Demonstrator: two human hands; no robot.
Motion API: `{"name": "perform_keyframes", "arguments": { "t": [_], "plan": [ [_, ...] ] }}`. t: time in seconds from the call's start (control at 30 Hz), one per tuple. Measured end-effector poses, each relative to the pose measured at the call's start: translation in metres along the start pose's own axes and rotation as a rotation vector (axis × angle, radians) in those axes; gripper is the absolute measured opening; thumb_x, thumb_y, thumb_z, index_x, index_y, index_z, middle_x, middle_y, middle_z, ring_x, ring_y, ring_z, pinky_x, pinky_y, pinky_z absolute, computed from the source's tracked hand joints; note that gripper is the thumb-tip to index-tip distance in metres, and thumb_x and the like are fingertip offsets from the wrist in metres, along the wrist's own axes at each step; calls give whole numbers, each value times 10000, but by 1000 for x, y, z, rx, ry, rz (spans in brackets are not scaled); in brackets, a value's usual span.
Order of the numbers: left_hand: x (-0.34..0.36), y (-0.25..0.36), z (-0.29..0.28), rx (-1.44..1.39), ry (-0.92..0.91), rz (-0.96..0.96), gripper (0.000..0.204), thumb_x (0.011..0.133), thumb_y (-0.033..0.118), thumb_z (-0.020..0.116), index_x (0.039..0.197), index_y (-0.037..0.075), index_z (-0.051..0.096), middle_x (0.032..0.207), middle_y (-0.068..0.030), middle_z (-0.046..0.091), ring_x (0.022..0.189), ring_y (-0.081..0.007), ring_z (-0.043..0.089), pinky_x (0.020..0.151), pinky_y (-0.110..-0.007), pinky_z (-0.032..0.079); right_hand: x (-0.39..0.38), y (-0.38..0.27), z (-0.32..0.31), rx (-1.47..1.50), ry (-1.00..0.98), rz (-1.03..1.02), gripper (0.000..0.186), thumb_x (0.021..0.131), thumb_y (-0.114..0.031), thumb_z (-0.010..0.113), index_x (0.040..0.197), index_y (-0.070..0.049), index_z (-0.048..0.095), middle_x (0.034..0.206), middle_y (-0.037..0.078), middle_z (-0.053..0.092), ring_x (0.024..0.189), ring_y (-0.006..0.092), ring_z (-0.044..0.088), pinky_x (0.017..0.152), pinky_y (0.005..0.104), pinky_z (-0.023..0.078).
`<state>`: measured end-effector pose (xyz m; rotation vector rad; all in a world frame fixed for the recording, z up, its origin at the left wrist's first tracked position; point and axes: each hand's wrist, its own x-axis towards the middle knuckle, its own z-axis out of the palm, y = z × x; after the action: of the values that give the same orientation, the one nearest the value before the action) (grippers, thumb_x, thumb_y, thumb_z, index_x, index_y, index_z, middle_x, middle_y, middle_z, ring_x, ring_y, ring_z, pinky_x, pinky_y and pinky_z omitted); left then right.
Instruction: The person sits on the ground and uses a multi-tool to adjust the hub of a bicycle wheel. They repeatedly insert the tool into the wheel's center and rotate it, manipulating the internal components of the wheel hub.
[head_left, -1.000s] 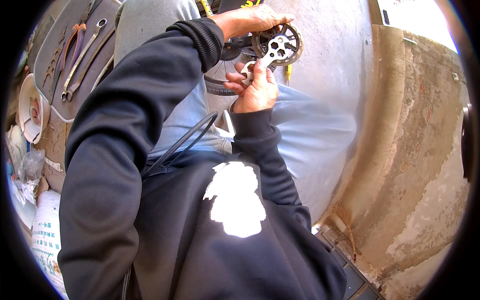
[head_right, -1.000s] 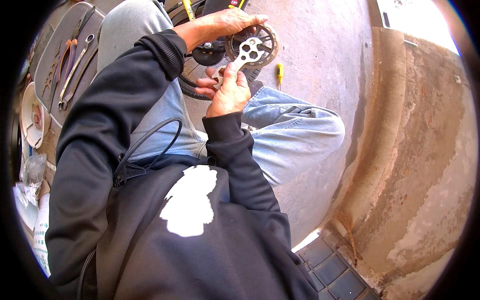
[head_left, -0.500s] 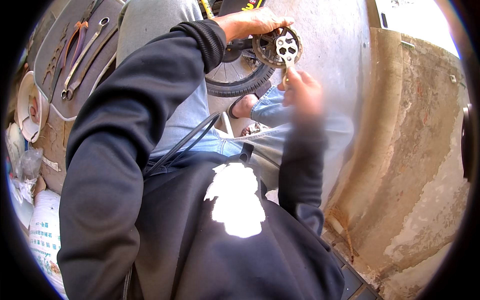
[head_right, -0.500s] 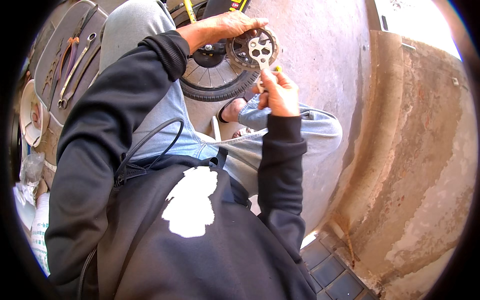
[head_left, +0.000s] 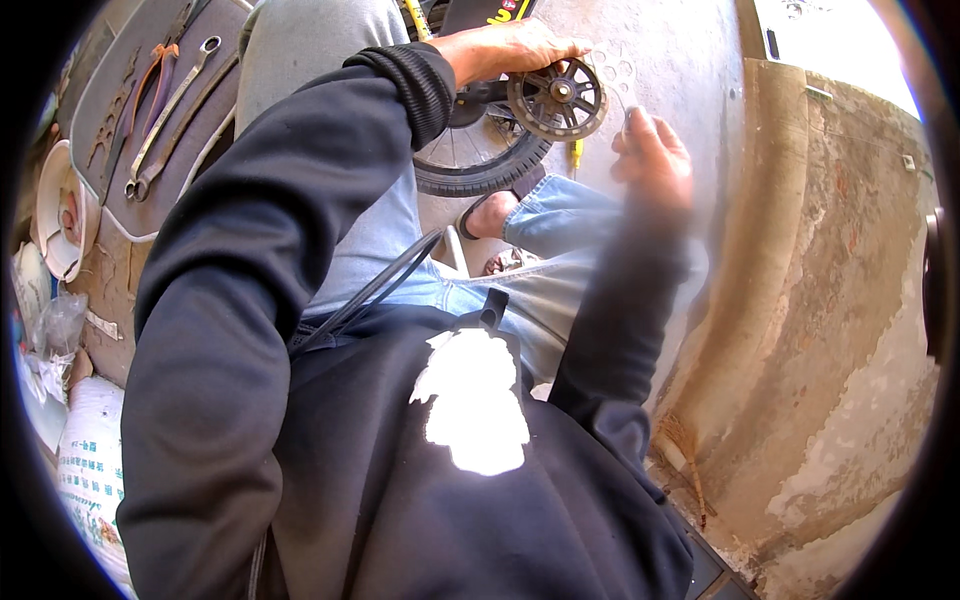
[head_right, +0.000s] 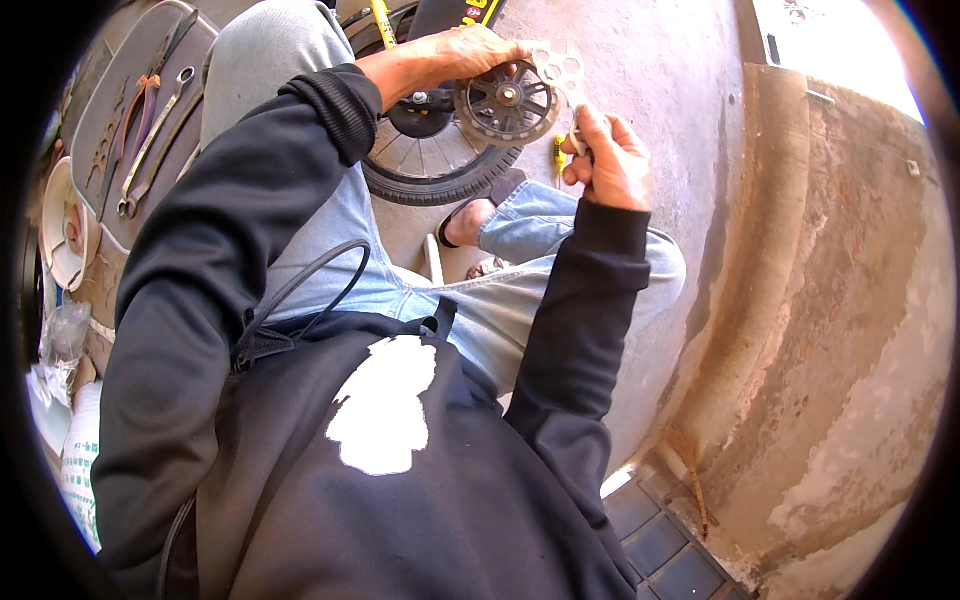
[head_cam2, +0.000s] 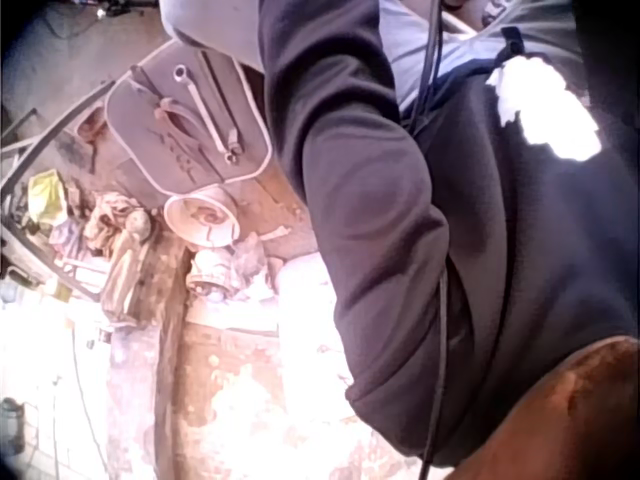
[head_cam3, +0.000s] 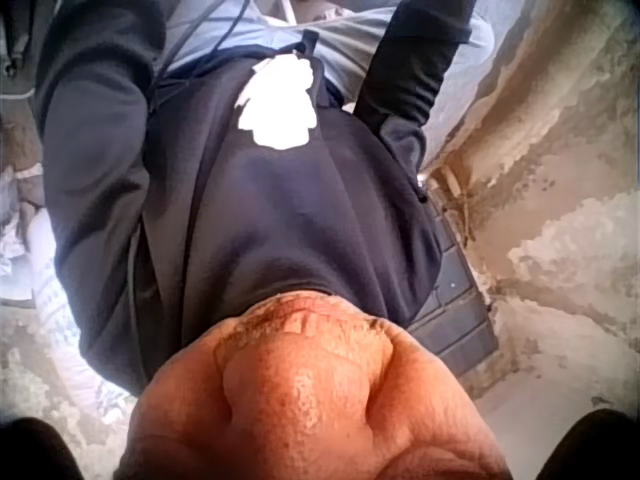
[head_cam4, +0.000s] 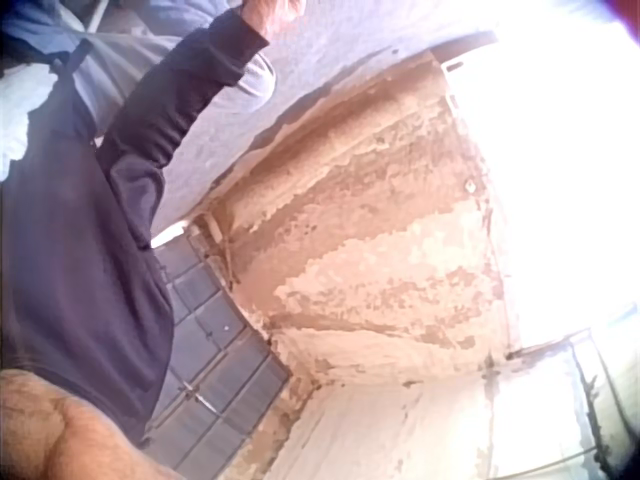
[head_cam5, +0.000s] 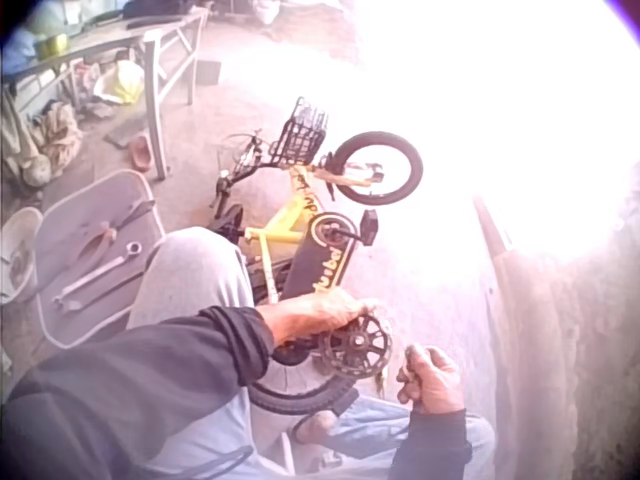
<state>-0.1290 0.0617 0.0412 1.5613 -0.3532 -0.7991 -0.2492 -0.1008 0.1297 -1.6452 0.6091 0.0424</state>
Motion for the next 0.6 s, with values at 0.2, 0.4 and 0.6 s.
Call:
{"name": "perform_keyframes", "arguments": {
  "t": [0.2, 0.4, 0.6],
  "plan": [
    [12, -9, 4, -31, -33, 1, 497, 831, 557, 562, 977, 99, 688, 935, -50, 659, 865, -126, 571, 772, -283, 417, -28, 35, 23, 85, 104, 54, 202, 866, -201, 634, 818, -22, 554, 615, 84, 571, 374, 85, 420, 360, 238, 384],
    [9, -9, 1, -20, 7, 46, 517, 809, 570, 585, 995, 99, 689, 934, -40, 661, 853, -121, 574, 773, -264, 424, -40, 64, 44, 174, 202, 12, 244, 863, -243, 638, 789, -24, 558, 625, 86, 584, 376, 86, 443, 370, 238, 436],
    [10, -10, 3, 26, 27, 46, 516, 803, 584, 584, 976, 111, 696, 924, -48, 658, 841, -141, 580, 773, -272, 425, -52, 83, 84, 383, 259, 41, 311, 904, -326, 564, 793, -39, 524, 643, 117, 594, 376, 136, 517, 349, 251, 443]
  ]
}}
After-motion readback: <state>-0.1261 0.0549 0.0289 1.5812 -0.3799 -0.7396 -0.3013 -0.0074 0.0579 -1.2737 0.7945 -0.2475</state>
